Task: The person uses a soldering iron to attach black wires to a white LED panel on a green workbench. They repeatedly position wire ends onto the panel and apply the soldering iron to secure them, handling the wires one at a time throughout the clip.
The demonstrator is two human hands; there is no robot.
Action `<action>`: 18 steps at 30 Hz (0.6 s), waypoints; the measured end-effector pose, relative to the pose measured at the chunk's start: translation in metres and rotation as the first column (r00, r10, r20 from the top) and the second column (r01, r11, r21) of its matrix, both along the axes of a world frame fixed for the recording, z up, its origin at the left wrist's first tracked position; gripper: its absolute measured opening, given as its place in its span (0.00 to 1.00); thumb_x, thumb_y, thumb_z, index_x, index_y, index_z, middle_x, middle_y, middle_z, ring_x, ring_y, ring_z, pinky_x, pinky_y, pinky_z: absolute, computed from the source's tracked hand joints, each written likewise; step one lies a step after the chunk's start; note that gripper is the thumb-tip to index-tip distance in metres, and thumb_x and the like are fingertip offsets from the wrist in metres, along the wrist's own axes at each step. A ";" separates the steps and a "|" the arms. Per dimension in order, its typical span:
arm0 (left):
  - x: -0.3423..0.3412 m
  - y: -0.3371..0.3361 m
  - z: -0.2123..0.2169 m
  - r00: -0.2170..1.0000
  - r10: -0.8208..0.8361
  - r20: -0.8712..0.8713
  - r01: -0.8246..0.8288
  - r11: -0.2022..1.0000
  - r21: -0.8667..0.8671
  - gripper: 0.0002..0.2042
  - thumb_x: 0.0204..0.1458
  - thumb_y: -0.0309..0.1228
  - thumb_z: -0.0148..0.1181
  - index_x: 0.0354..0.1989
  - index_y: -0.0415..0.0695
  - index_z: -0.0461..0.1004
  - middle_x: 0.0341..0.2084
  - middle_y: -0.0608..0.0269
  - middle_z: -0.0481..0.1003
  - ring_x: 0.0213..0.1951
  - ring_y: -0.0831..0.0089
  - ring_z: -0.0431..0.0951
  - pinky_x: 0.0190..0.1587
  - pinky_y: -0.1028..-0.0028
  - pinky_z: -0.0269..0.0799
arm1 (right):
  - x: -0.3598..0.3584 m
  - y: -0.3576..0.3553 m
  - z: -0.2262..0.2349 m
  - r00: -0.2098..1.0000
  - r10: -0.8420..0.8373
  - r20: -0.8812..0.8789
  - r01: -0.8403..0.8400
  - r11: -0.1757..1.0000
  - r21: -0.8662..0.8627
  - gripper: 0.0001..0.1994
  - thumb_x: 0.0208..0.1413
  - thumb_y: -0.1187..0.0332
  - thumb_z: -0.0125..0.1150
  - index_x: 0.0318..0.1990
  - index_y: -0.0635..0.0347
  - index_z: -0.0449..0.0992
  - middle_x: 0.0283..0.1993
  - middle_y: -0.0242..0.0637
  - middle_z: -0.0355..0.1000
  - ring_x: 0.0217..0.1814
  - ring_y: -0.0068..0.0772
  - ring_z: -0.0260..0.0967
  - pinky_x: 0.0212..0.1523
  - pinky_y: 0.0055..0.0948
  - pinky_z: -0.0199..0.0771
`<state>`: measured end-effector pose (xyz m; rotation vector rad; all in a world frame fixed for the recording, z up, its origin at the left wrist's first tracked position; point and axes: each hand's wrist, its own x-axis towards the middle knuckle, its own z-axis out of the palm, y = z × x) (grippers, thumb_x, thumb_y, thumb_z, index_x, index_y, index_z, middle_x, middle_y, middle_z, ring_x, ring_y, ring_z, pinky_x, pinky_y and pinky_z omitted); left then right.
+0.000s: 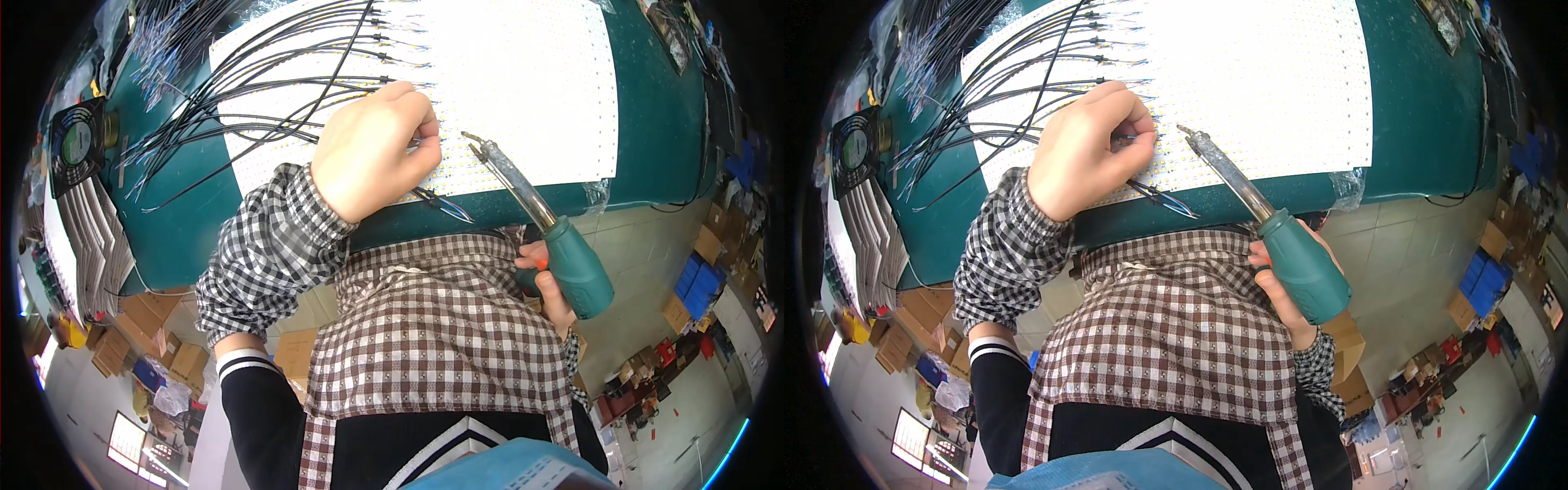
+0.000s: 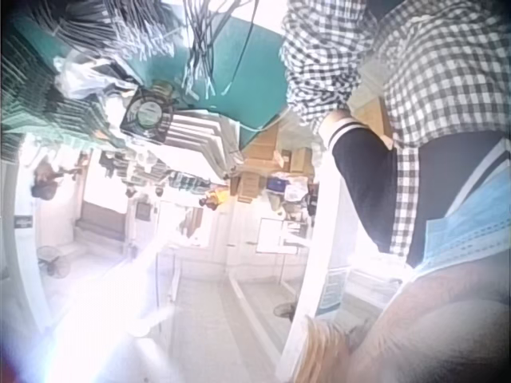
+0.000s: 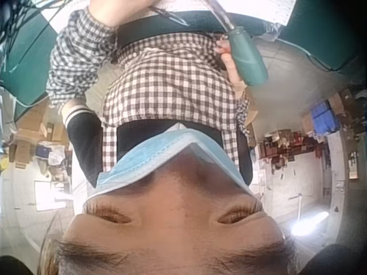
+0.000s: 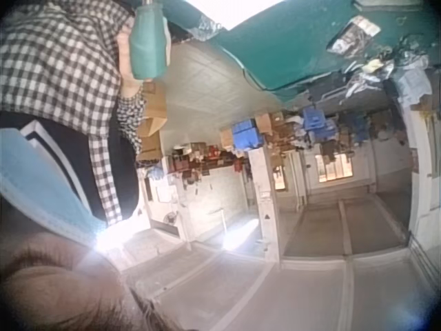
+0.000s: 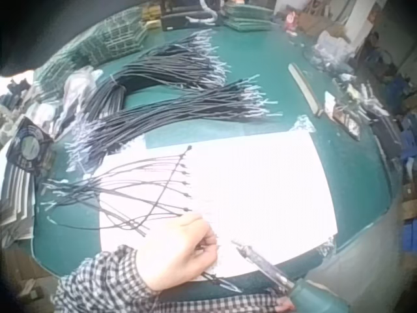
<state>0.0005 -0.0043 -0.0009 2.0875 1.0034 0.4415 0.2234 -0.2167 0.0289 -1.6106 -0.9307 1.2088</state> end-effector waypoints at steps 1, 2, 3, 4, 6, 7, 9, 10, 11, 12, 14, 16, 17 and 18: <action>0.000 -0.001 0.000 1.000 0.007 0.004 -0.007 1.000 0.001 0.04 0.45 0.25 0.62 0.29 0.40 0.74 0.27 0.60 0.74 0.28 0.66 0.78 0.32 0.71 0.74 | 0.001 0.000 0.000 1.000 0.024 0.002 -0.024 1.000 -0.005 0.18 0.63 0.62 0.59 0.51 0.70 0.72 0.47 0.53 0.73 0.43 0.39 0.76 0.46 0.38 0.80; 0.000 -0.001 -0.001 1.000 0.014 0.008 -0.014 1.000 0.002 0.04 0.45 0.25 0.62 0.29 0.40 0.74 0.27 0.59 0.74 0.28 0.66 0.78 0.32 0.71 0.74 | 0.002 0.001 0.000 0.999 0.048 0.003 -0.048 0.999 -0.009 0.18 0.63 0.62 0.59 0.50 0.70 0.71 0.47 0.52 0.73 0.43 0.38 0.76 0.47 0.38 0.80; 0.000 -0.002 -0.001 1.000 0.012 0.010 -0.012 1.000 0.004 0.04 0.45 0.25 0.62 0.28 0.40 0.74 0.27 0.59 0.74 0.28 0.66 0.78 0.32 0.71 0.74 | 0.003 0.001 0.000 0.997 0.072 0.005 -0.072 0.997 -0.014 0.18 0.63 0.62 0.58 0.50 0.70 0.71 0.46 0.52 0.72 0.44 0.38 0.76 0.48 0.38 0.79; 0.000 -0.001 -0.001 1.000 0.010 0.013 -0.010 1.000 0.005 0.04 0.45 0.25 0.62 0.28 0.39 0.74 0.27 0.59 0.74 0.28 0.66 0.78 0.32 0.71 0.74 | 0.005 0.001 0.000 0.996 0.087 0.001 -0.087 0.996 -0.017 0.18 0.63 0.62 0.58 0.50 0.70 0.71 0.46 0.52 0.72 0.44 0.38 0.75 0.48 0.39 0.79; 0.001 -0.001 -0.001 1.000 0.007 0.016 -0.007 1.000 0.004 0.04 0.45 0.25 0.62 0.28 0.39 0.74 0.27 0.59 0.74 0.28 0.66 0.78 0.32 0.71 0.74 | 0.007 0.000 -0.002 0.993 0.117 -0.006 -0.117 0.993 -0.022 0.18 0.64 0.63 0.59 0.51 0.70 0.71 0.47 0.52 0.72 0.46 0.38 0.75 0.49 0.39 0.79; 0.000 0.000 -0.001 1.000 0.008 0.016 -0.008 1.000 0.003 0.04 0.45 0.25 0.62 0.28 0.39 0.74 0.27 0.59 0.73 0.28 0.66 0.78 0.32 0.71 0.74 | 0.006 0.000 -0.001 0.993 0.121 -0.013 -0.121 0.992 -0.021 0.17 0.64 0.63 0.59 0.51 0.71 0.71 0.47 0.52 0.72 0.46 0.38 0.75 0.49 0.39 0.79; 0.000 0.000 -0.002 1.000 0.011 0.016 -0.011 1.000 0.000 0.04 0.45 0.25 0.62 0.28 0.39 0.74 0.27 0.59 0.73 0.28 0.66 0.78 0.31 0.71 0.74 | 0.006 0.003 0.000 0.991 0.127 -0.028 -0.128 0.992 -0.019 0.17 0.63 0.64 0.59 0.50 0.71 0.71 0.47 0.52 0.72 0.47 0.39 0.74 0.49 0.39 0.80; 0.000 0.000 -0.002 1.000 0.009 0.018 -0.009 1.000 -0.001 0.04 0.45 0.25 0.62 0.28 0.39 0.74 0.27 0.59 0.73 0.28 0.66 0.78 0.31 0.71 0.74 | 0.006 0.002 -0.001 0.992 0.124 -0.029 -0.125 0.992 -0.013 0.17 0.63 0.64 0.59 0.50 0.71 0.71 0.47 0.52 0.72 0.47 0.38 0.74 0.49 0.38 0.80; 0.001 -0.001 -0.003 1.000 0.008 0.020 -0.008 1.000 -0.003 0.04 0.45 0.25 0.62 0.28 0.39 0.74 0.27 0.59 0.73 0.28 0.66 0.78 0.31 0.71 0.74 | 0.005 0.001 -0.002 0.992 0.121 -0.031 -0.122 0.993 -0.007 0.17 0.63 0.65 0.59 0.50 0.71 0.71 0.47 0.51 0.72 0.47 0.38 0.74 0.49 0.38 0.80; 0.001 -0.001 -0.003 1.000 0.008 0.018 -0.008 1.000 0.001 0.04 0.45 0.25 0.62 0.28 0.39 0.74 0.27 0.59 0.73 0.28 0.66 0.78 0.31 0.71 0.74 | 0.005 0.000 -0.004 0.992 0.118 -0.032 -0.118 0.993 -0.001 0.16 0.63 0.65 0.59 0.50 0.71 0.71 0.47 0.51 0.72 0.47 0.38 0.74 0.49 0.38 0.80; 0.001 -0.001 -0.003 1.000 0.007 0.015 -0.007 1.000 0.008 0.04 0.45 0.25 0.62 0.28 0.39 0.74 0.27 0.59 0.73 0.28 0.66 0.78 0.31 0.71 0.74 | 0.006 -0.001 -0.005 0.992 0.127 -0.020 -0.127 0.992 0.014 0.16 0.64 0.66 0.59 0.50 0.71 0.71 0.47 0.51 0.71 0.48 0.38 0.74 0.49 0.38 0.80; 0.001 -0.001 -0.003 1.000 0.005 0.013 -0.005 1.000 0.005 0.04 0.45 0.25 0.62 0.28 0.39 0.74 0.26 0.59 0.73 0.28 0.65 0.78 0.31 0.70 0.74 | 0.006 -0.003 -0.007 0.991 0.135 -0.014 -0.135 0.991 0.007 0.15 0.64 0.67 0.58 0.51 0.71 0.70 0.47 0.50 0.71 0.48 0.38 0.74 0.50 0.37 0.80; 0.001 0.000 -0.003 1.000 0.005 0.012 -0.005 1.000 0.003 0.04 0.45 0.25 0.62 0.28 0.39 0.74 0.26 0.59 0.73 0.28 0.65 0.78 0.31 0.70 0.74 | 0.008 -0.004 -0.007 0.990 0.139 -0.016 -0.139 0.990 -0.007 0.15 0.64 0.67 0.58 0.51 0.71 0.70 0.47 0.50 0.71 0.48 0.38 0.74 0.50 0.38 0.80; 0.000 -0.001 -0.003 1.000 0.008 0.013 -0.008 1.000 0.004 0.04 0.45 0.25 0.62 0.28 0.39 0.74 0.27 0.59 0.73 0.28 0.65 0.78 0.31 0.70 0.74 | 0.008 -0.005 -0.007 0.990 0.143 -0.017 -0.143 0.989 -0.022 0.15 0.64 0.67 0.58 0.51 0.70 0.70 0.48 0.50 0.71 0.48 0.38 0.74 0.51 0.38 0.80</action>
